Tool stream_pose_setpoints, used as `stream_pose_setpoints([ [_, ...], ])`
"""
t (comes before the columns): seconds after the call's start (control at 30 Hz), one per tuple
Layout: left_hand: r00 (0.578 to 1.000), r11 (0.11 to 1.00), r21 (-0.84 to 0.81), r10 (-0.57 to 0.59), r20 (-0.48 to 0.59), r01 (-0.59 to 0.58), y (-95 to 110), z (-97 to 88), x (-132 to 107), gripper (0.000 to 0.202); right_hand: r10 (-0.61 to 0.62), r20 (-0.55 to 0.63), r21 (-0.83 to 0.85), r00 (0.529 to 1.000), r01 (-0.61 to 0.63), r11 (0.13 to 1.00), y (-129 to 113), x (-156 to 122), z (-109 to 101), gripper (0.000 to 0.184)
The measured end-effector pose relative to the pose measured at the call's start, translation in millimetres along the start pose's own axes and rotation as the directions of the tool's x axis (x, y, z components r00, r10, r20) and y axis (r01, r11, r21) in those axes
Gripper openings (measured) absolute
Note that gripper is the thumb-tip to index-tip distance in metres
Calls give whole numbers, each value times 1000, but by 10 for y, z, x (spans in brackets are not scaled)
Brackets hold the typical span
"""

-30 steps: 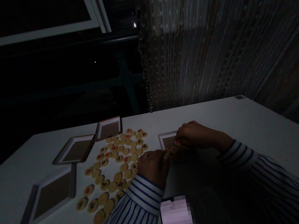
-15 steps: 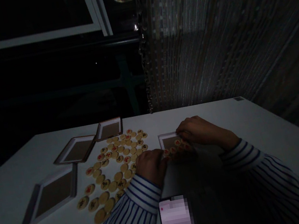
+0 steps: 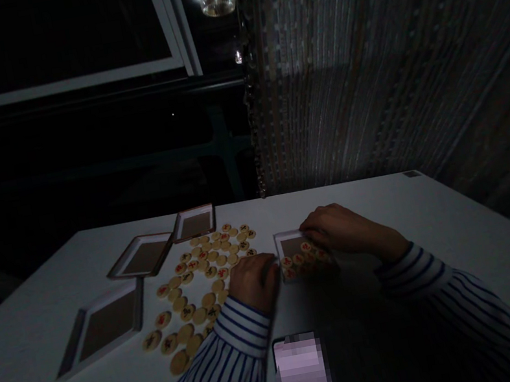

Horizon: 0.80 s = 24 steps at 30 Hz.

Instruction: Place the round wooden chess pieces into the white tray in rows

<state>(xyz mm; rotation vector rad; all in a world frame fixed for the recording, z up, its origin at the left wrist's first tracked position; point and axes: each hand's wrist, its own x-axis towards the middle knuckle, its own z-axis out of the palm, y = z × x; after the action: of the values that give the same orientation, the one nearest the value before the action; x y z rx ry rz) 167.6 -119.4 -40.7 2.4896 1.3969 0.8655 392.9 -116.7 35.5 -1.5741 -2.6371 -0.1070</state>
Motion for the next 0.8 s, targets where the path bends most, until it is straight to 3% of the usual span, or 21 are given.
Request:
stream_pose_setpoints([
  [0.47, 1000, 997, -73, -26, -5, 25, 0, -68, 20, 26, -37, -22, -3, 999, 37, 999, -91, -15, -51, 29],
  [0.8, 998, 996, -88, -29, -58, 24, 46, -265, -6, 23, -75, -27, 14, 997, 76, 997, -148, 10, -37, 28],
])
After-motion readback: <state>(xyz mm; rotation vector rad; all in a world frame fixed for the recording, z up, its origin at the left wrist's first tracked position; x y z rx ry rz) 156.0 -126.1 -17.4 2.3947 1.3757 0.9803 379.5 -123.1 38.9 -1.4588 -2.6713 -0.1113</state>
